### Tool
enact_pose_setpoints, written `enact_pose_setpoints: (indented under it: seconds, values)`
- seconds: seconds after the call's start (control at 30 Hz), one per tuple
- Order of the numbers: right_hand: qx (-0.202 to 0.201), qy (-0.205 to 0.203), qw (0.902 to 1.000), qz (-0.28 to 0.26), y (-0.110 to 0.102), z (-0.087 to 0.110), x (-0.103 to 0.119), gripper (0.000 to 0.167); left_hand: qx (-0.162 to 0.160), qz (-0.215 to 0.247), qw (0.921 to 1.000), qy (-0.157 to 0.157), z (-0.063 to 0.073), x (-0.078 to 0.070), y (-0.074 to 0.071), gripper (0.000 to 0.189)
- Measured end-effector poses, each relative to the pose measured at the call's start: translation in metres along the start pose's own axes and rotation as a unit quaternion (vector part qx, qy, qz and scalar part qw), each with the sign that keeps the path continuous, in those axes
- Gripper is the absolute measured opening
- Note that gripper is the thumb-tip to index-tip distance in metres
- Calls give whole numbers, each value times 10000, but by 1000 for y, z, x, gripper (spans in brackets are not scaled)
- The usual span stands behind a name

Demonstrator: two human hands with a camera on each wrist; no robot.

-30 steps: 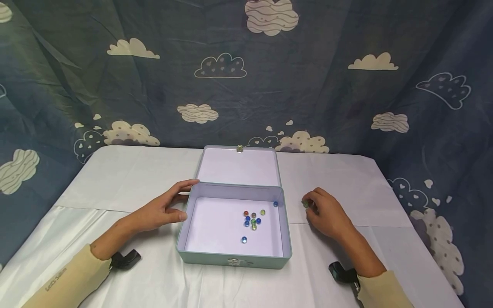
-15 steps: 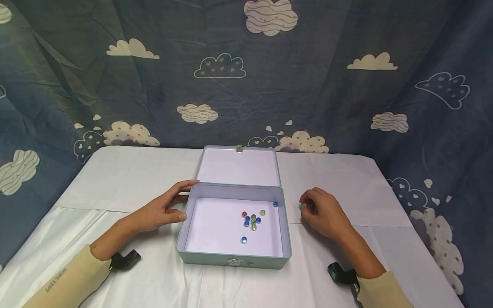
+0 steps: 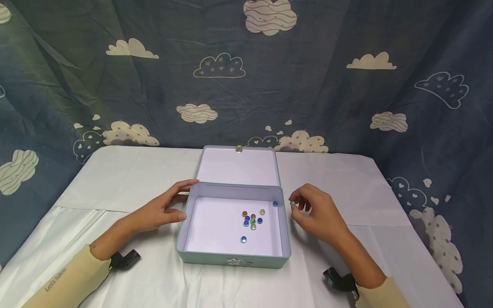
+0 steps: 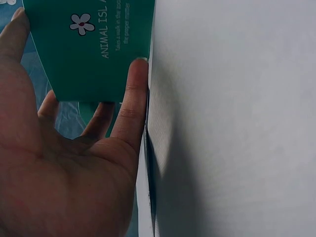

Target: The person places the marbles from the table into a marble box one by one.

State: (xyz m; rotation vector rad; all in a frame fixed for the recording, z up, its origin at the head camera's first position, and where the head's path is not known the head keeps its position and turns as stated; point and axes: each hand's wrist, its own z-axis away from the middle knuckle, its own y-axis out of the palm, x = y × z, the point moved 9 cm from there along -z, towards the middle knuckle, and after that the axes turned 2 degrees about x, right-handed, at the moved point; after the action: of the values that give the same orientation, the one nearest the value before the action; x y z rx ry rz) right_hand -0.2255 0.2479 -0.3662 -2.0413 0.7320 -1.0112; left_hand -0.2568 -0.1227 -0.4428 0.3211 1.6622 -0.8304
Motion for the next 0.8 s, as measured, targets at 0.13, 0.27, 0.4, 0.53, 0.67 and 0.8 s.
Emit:
enact_pose_setpoints:
  seconds: [0.13, 0.27, 0.4, 0.53, 0.67, 0.8]
  values:
    - [47, 29, 9999, -158, -1, 0, 11, 30, 4, -28, 10000, -5, 0, 0, 0, 86]
    - [117, 0, 9997, -222, -1, -1, 18, 32, 2, -49, 10000, -2, 0, 0, 0, 86]
    - [299, -35, 9991, -299, 2, -1, 24, 33, -9, -66, 10000, -3, 0, 0, 0, 86]
    - [455, -46, 9981, -413, 6, 0, 27, 36, 5, -36, 10000, 5, 0, 0, 0, 86]
    - [479, -118, 9974, -530, 7, 1, 28, 35, 17, -8, 10000, 13, 0, 0, 0, 86]
    - [467, -187, 9970, -594, 7, 1, 29, 34, 16, -15, 10000, 18, 0, 0, 0, 86]
